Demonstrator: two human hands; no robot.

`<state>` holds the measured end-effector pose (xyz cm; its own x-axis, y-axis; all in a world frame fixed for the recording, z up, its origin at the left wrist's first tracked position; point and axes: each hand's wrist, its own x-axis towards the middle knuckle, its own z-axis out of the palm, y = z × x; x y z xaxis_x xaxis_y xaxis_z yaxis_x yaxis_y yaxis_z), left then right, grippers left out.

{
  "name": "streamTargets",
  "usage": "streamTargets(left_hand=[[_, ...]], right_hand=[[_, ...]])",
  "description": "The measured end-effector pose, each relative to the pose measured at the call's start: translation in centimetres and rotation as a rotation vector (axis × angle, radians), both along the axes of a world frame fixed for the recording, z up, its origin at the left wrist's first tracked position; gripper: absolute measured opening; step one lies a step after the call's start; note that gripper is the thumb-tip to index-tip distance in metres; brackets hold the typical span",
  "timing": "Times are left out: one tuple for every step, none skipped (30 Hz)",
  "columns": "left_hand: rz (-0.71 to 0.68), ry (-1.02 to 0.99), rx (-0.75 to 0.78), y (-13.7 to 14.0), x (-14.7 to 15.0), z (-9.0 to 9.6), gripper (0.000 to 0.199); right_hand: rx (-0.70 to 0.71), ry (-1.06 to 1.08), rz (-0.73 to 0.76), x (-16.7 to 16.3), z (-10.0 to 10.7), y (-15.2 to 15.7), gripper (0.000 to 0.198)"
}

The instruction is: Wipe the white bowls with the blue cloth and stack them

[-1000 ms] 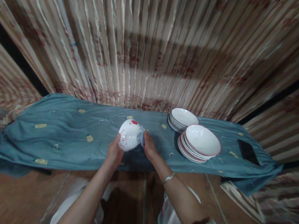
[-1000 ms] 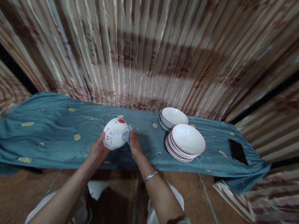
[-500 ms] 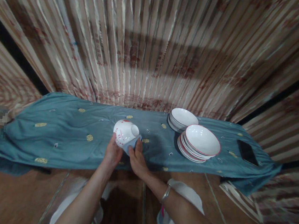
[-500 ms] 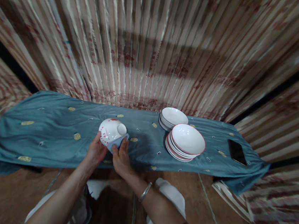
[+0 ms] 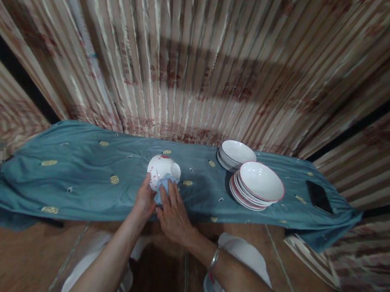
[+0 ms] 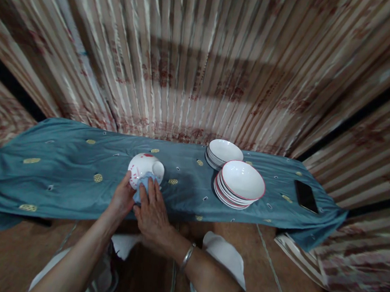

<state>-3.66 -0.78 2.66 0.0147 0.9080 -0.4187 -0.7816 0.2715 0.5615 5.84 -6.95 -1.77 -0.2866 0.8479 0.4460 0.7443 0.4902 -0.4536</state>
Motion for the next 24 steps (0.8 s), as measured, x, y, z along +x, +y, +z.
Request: streamTargets(left_hand=[[-0.001, 0.015, -0.003, 0.0, 0.0, 0.1, 0.038], [-0.001, 0.026, -0.003, -0.1, 0.1, 0.1, 0.037], [0.001, 0.034, -0.004, -0.1, 0.1, 0.2, 0.035], [0.007, 0.041, 0.001, -0.1, 0.2, 0.2, 0.033], [0.016, 0.049, 0.010, 0.0, 0.3, 0.1, 0.031], [0.019, 0.057, 0.026, 0.0, 0.4, -0.1, 0.029], [0.017, 0.062, 0.049, 0.1, 0.4, -0.3, 0.028], [0.015, 0.068, 0.080, 0.1, 0.5, -0.6, 0.027], [0.015, 0.074, 0.115, 0.2, 0.5, -0.9, 0.027], [0.012, 0.079, 0.151, 0.3, 0.5, -1.2, 0.028], [0.004, 0.082, 0.183, 0.4, 0.6, -1.5, 0.029], [-0.005, 0.083, 0.211, 0.4, 0.6, -1.7, 0.030], [-0.016, 0.081, 0.232, 0.4, 0.6, -1.8, 0.031], [-0.026, 0.074, 0.247, 0.4, 0.6, -1.9, 0.033], [-0.034, 0.063, 0.256, 0.4, 0.7, -1.8, 0.034], [-0.039, 0.051, 0.260, 0.4, 0.7, -1.7, 0.035], [-0.040, 0.039, 0.260, 0.3, 0.8, -1.5, 0.035], [-0.040, 0.028, 0.256, 0.3, 0.8, -1.3, 0.035], [-0.041, 0.019, 0.251, 0.2, 0.9, -1.2, 0.034], [-0.039, 0.013, 0.243, 0.2, 0.9, -1.0, 0.033], [-0.034, 0.009, 0.234, 0.1, 1.0, -0.8, 0.032], [-0.024, 0.008, 0.226, 0.1, 1.0, -0.7, 0.032], [-0.013, 0.007, 0.219, 0.1, 1.1, -0.6, 0.032], [-0.002, 0.005, 0.212, 0.0, 1.1, -0.5, 0.033]], right_hand=[[0.032, -0.029, 0.009, 0.1, 0.3, 0.1, 0.060], [0.058, -0.053, 0.013, 0.2, 0.6, 0.3, 0.058], [0.077, -0.073, 0.013, 0.4, 0.9, 0.5, 0.057], [0.092, -0.089, 0.011, 0.6, 1.2, 0.7, 0.056], [0.101, -0.101, 0.009, 0.8, 1.6, 0.9, 0.055], [0.107, -0.110, 0.006, 1.0, 2.0, 1.2, 0.054], [0.108, -0.114, 0.000, 1.2, 2.3, 1.5, 0.054], [0.106, -0.112, -0.009, 1.5, 2.6, 1.8, 0.054], [0.101, -0.105, -0.021, 1.7, 2.9, 2.1, 0.053], [0.094, -0.092, -0.035, 1.9, 3.1, 2.4, 0.053], [0.084, -0.075, -0.050, 2.1, 3.2, 2.6, 0.053], [0.071, -0.052, -0.066, 2.3, 3.3, 2.9, 0.052], [0.055, -0.024, -0.084, 2.5, 3.4, 3.2, 0.052], [0.036, 0.008, -0.101, 2.7, 3.4, 3.5, 0.052], [0.013, 0.047, -0.117, 2.9, 3.4, 3.8, 0.053], [-0.013, 0.092, -0.132, 3.1, 3.4, 4.1, 0.053], [-0.042, 0.141, -0.146, 3.2, 3.3, 4.4, 0.053], [-0.069, 0.193, -0.158, 3.4, 3.2, 4.8, 0.053], [-0.095, 0.245, -0.168, 3.6, 3.0, 5.1, 0.053], [-0.119, 0.295, -0.178, 3.7, 2.8, 5.5, 0.053], [-0.143, 0.344, -0.189, 3.9, 2.5, 5.9, 0.054], [-0.172, 0.389, -0.200, 4.1, 2.2, 6.3, 0.054], [-0.208, 0.433, -0.215, 4.3, 1.7, 6.6, 0.055], [-0.250, 0.473, -0.233, 4.5, 1.3, 6.9, 0.055]])
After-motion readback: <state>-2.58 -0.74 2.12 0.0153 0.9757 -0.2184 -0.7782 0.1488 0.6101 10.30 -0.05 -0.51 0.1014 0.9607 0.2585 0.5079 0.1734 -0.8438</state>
